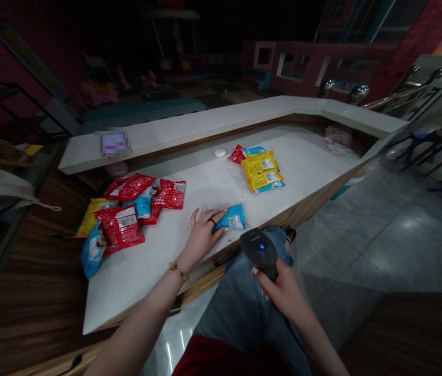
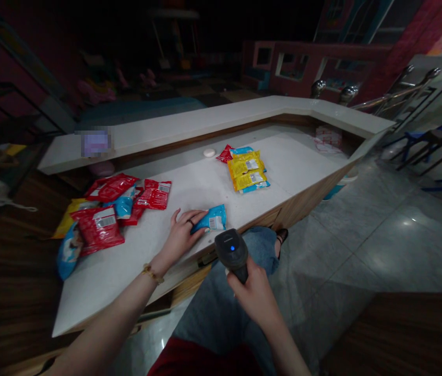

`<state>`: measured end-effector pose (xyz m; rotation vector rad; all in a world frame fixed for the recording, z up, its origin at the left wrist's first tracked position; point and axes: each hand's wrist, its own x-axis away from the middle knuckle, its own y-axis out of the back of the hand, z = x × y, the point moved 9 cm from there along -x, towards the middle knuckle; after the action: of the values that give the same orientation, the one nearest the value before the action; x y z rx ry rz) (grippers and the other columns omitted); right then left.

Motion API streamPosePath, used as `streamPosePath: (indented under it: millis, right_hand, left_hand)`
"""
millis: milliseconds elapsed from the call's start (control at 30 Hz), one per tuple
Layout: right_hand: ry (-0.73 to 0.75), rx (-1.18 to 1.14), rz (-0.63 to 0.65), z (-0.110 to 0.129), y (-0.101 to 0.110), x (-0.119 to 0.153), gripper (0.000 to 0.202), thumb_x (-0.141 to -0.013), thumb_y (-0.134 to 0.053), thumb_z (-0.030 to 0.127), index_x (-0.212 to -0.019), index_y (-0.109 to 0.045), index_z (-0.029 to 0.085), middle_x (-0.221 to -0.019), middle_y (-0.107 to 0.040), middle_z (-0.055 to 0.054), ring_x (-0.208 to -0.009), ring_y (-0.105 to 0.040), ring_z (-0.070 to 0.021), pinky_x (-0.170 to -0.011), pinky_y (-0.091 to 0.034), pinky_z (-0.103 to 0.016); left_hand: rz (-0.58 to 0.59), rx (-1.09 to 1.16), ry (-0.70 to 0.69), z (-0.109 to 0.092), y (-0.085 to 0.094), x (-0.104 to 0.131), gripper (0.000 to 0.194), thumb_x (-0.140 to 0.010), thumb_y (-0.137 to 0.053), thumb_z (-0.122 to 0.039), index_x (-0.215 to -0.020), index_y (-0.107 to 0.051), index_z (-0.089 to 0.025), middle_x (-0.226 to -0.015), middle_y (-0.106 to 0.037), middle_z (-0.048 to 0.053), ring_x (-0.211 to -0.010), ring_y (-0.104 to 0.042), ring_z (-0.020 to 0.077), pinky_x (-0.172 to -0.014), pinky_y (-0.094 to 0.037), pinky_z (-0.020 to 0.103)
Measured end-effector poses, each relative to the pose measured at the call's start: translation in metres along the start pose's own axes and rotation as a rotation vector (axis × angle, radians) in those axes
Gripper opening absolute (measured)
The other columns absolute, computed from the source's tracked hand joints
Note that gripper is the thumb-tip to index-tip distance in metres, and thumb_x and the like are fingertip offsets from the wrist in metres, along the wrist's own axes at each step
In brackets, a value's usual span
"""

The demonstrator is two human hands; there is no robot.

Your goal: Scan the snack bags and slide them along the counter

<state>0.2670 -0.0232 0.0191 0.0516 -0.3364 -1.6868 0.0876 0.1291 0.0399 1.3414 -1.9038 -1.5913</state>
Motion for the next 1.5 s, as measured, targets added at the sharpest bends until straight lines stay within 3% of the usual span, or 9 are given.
streamPosePath:
  millis: [267, 400, 500, 567, 833, 967, 1133, 1333, 1500]
  right_hand:
    - [-0.012, -0.012, -0.026, -0.009, 0.009, -0.002, 0.023, -0.089, -0.064, 0.041, -0.095, -0.063, 0.02, -0.055, -0.061, 0.005, -0.046, -0.063, -0.017, -0.045, -0.046, -0.024]
    - [-0.026, -0.023, -0.036, -0.015, 0.01, -0.006, 0.024, -0.088, -0.064, 0.043, -0.095, -0.062, 0.02, -0.053, -0.061, 0.004, -0.046, -0.063, -0.017, -0.044, -0.045, -0.023]
    - [-0.04, -0.034, -0.033, -0.019, 0.011, -0.01, 0.027, -0.087, -0.065, 0.045, -0.096, -0.062, 0.02, -0.053, -0.06, 0.005, -0.044, -0.061, -0.0163, -0.044, -0.045, -0.023]
    - [-0.045, -0.03, -0.04, -0.021, 0.013, -0.013, 0.028, -0.087, -0.066, 0.046, -0.097, -0.062, 0.02, -0.053, -0.059, 0.005, -0.044, -0.061, -0.016, -0.044, -0.045, -0.023]
    - [-0.046, -0.022, -0.042, -0.019, 0.015, -0.015, 0.03, -0.088, -0.066, 0.047, -0.095, -0.064, 0.019, -0.05, -0.057, 0.006, -0.042, -0.059, -0.0154, -0.044, -0.043, -0.023]
    - [-0.044, -0.029, -0.05, -0.015, 0.015, -0.013, 0.031, -0.087, -0.067, 0.048, -0.095, -0.064, 0.019, -0.051, -0.059, 0.005, -0.042, -0.059, -0.0154, -0.044, -0.044, -0.023]
    - [-0.023, -0.021, -0.044, -0.013, 0.014, -0.008, 0.033, -0.087, -0.068, 0.051, -0.093, -0.064, 0.019, -0.05, -0.061, 0.004, -0.042, -0.061, -0.0166, -0.044, -0.046, -0.024]
    - [-0.023, -0.002, -0.011, -0.013, 0.005, -0.003, 0.034, -0.087, -0.066, 0.052, -0.094, -0.063, 0.019, -0.05, -0.062, 0.003, -0.042, -0.062, -0.0174, -0.044, -0.047, -0.024]
    - [-0.013, 0.024, 0.02, -0.007, -0.008, -0.001, 0.03, -0.086, -0.064, 0.048, -0.094, -0.063, 0.019, -0.051, -0.063, 0.004, -0.043, -0.063, -0.0174, -0.045, -0.047, -0.024]
  left_hand:
    - [-0.134, 0.089, 0.055, -0.013, -0.003, -0.086, 0.042, -0.105, -0.052, -0.035, -0.145, -0.06, -0.028, -0.145, -0.065, 0.009, -0.135, -0.057, 0.024, -0.128, -0.018, 0.055]
    - [-0.077, -0.025, -0.065, -0.04, -0.03, -0.128, 0.053, -0.106, -0.048, -0.039, -0.159, -0.047, -0.031, -0.164, -0.048, 0.008, -0.154, -0.039, 0.0287, -0.131, -0.01, 0.059]
    - [0.06, -0.123, -0.144, -0.053, -0.065, -0.145, 0.06, -0.106, -0.046, -0.047, -0.164, -0.036, -0.037, -0.175, -0.029, 0.004, -0.163, -0.018, 0.0342, -0.131, -0.006, 0.065]
    - [0.096, -0.147, -0.155, -0.054, -0.08, -0.153, 0.06, -0.107, -0.041, -0.046, -0.166, -0.031, -0.039, -0.177, -0.025, 0.002, -0.164, -0.015, 0.0344, -0.131, -0.006, 0.066]
    - [0.087, -0.118, -0.151, -0.048, -0.09, -0.184, 0.06, -0.108, -0.039, -0.042, -0.167, -0.029, -0.039, -0.177, -0.024, 0.003, -0.164, -0.014, 0.0343, -0.13, -0.005, 0.067]
    - [0.099, -0.075, -0.155, -0.053, -0.079, -0.171, 0.063, -0.108, -0.04, -0.046, -0.168, -0.026, -0.035, -0.177, -0.024, 0.006, -0.164, -0.014, 0.0343, -0.13, -0.006, 0.067]
    - [0.082, -0.074, -0.112, -0.043, -0.046, -0.111, 0.07, -0.106, -0.046, -0.048, -0.169, -0.023, -0.031, -0.178, -0.02, 0.007, -0.164, -0.016, 0.0319, -0.131, -0.009, 0.063]
    - [-0.035, -0.248, 0.153, 0.03, 0.017, -0.026, 0.068, -0.103, -0.049, -0.044, -0.166, -0.031, -0.024, -0.175, -0.025, 0.013, -0.162, -0.024, 0.0345, -0.131, -0.009, 0.063]
    - [-0.125, -0.422, 0.375, 0.087, 0.055, -0.009, 0.072, -0.101, -0.052, -0.044, -0.163, -0.037, -0.011, -0.173, -0.024, 0.024, -0.161, -0.023, 0.04, -0.13, -0.007, 0.065]
